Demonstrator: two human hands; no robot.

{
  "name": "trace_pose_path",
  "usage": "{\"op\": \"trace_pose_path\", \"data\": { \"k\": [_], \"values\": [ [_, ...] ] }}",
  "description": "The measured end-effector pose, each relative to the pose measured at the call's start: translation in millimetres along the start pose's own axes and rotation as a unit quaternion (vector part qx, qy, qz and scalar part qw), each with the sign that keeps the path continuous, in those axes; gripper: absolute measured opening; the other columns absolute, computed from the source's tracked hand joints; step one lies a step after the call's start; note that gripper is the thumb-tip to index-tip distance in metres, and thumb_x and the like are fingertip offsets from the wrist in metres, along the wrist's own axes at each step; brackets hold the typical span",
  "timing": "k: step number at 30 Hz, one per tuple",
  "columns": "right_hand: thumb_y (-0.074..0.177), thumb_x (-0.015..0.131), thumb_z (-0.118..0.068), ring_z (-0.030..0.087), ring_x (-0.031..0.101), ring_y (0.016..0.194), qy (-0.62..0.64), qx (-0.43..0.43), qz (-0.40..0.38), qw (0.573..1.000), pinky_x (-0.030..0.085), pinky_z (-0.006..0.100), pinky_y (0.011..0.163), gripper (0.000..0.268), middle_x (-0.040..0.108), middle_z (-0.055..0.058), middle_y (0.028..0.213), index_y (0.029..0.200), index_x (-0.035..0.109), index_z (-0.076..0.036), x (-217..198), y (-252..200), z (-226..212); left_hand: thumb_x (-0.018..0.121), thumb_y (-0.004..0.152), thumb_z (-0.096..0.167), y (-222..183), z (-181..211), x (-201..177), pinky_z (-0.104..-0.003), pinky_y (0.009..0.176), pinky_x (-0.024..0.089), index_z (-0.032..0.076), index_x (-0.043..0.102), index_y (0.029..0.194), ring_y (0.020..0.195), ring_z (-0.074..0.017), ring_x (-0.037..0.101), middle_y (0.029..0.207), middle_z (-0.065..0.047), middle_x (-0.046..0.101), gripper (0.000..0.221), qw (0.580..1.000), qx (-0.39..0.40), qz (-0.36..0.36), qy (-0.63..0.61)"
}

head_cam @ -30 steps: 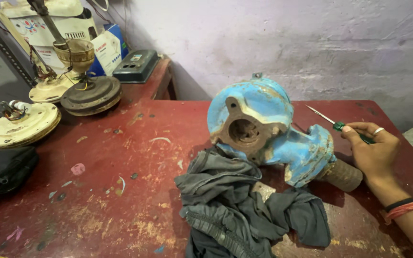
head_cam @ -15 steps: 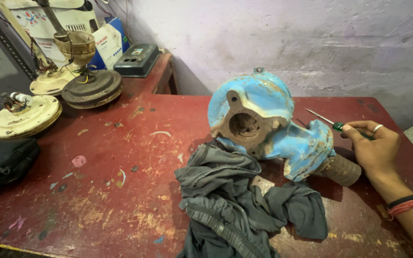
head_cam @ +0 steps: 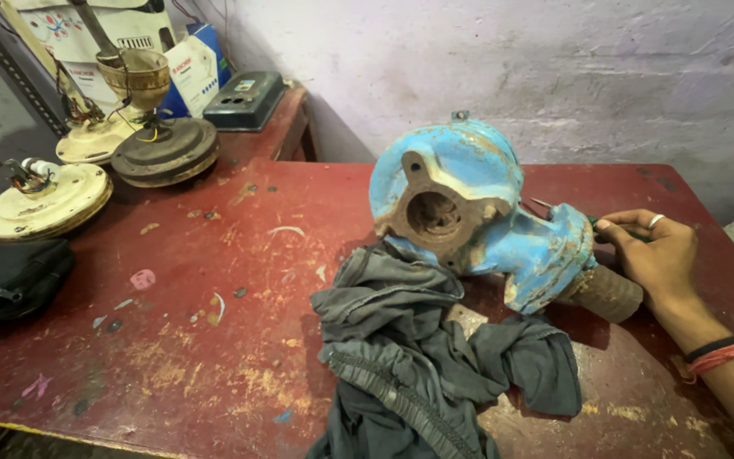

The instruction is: The person cleans a blue mechanical part using a green-handled screwdriver to scrape residue and a dark cloth to wipe surfaces. They rotate the part to access different areas and continue scraping and wiping throughout the clip.

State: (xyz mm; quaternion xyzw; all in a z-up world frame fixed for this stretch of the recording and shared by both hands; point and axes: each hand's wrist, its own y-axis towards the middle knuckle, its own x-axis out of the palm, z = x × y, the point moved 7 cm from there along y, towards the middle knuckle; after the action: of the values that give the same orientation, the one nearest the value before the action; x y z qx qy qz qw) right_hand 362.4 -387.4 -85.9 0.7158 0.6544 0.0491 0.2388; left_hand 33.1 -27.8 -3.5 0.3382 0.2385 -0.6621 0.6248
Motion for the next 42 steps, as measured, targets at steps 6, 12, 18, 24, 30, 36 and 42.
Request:
{"op": "trace_pose_path", "data": {
  "k": [6,12,18,24,30,36,42],
  "values": [
    [0.100,0.072,0.000,0.015,0.071,0.082,-0.008,0.001,-0.003,1.000,0.059,0.028,0.069,0.010,0.075,0.013,0.099,0.108,0.074,0.004,-2,-2,5,0.079,0.077,0.028,4,78,-34,-0.050,0.075,0.051,-0.001,0.066,0.105,0.095,-0.0403,0.063,0.097,-0.020,0.066,0.042,0.971,0.198,0.091,0.096],
    [0.099,0.070,-0.001,0.015,0.073,0.083,0.065,0.052,-0.017,0.996,0.061,0.028,0.070,0.008,0.075,0.010,0.098,0.106,0.071,0.002,-6,-9,14,0.075,0.076,0.024,101,40,11,-0.051,0.074,0.052,0.003,0.067,0.088,0.087,-0.0392,0.065,0.088,-0.018,0.066,0.025,0.935,0.231,0.067,0.260],
    [0.101,0.071,-0.002,0.015,0.071,0.079,0.020,0.062,-0.016,0.998,0.057,0.026,0.067,0.009,0.075,0.010,0.097,0.108,0.072,0.003,-4,-5,19,0.068,0.090,0.009,112,23,-28,-0.048,0.076,0.053,0.005,0.061,0.099,0.089,-0.0367,0.066,0.094,-0.015,0.063,0.013,0.876,0.244,0.394,0.134],
    [0.100,0.072,-0.003,0.011,0.069,0.077,0.035,0.059,-0.028,0.997,0.056,0.025,0.065,0.011,0.074,0.010,0.097,0.108,0.072,0.004,-1,-3,14,0.064,0.073,0.005,140,49,6,-0.048,0.103,0.049,-0.002,0.061,0.118,0.115,-0.0440,0.060,0.121,-0.026,0.060,0.045,0.876,0.320,0.293,0.210],
    [0.102,0.069,-0.004,0.012,0.069,0.079,0.018,0.053,-0.050,0.997,0.055,0.025,0.066,0.012,0.074,0.010,0.097,0.110,0.072,0.004,3,-6,18,0.064,0.066,0.019,143,18,40,-0.050,0.110,0.039,-0.007,0.062,0.118,0.128,-0.0436,0.048,0.132,-0.028,0.056,0.059,0.855,0.310,0.285,0.302],
    [0.104,0.068,-0.003,0.013,0.068,0.082,-0.040,0.015,-0.055,0.998,0.055,0.026,0.070,0.014,0.074,0.011,0.102,0.116,0.072,0.005,2,-5,12,0.063,0.088,0.014,160,25,38,-0.045,0.096,0.043,-0.003,0.063,0.133,0.115,-0.0364,0.054,0.124,-0.021,0.061,0.048,0.842,0.245,0.222,0.427],
    [0.106,0.064,-0.001,0.013,0.070,0.089,-0.046,-0.022,-0.074,0.996,0.057,0.025,0.076,0.016,0.073,0.012,0.106,0.119,0.070,0.005,3,0,11,0.060,0.087,0.020,153,8,15,-0.040,0.092,0.049,0.006,0.068,0.104,0.099,-0.0314,0.062,0.105,-0.016,0.067,0.023,0.931,0.094,-0.085,0.342]
  ]
}}
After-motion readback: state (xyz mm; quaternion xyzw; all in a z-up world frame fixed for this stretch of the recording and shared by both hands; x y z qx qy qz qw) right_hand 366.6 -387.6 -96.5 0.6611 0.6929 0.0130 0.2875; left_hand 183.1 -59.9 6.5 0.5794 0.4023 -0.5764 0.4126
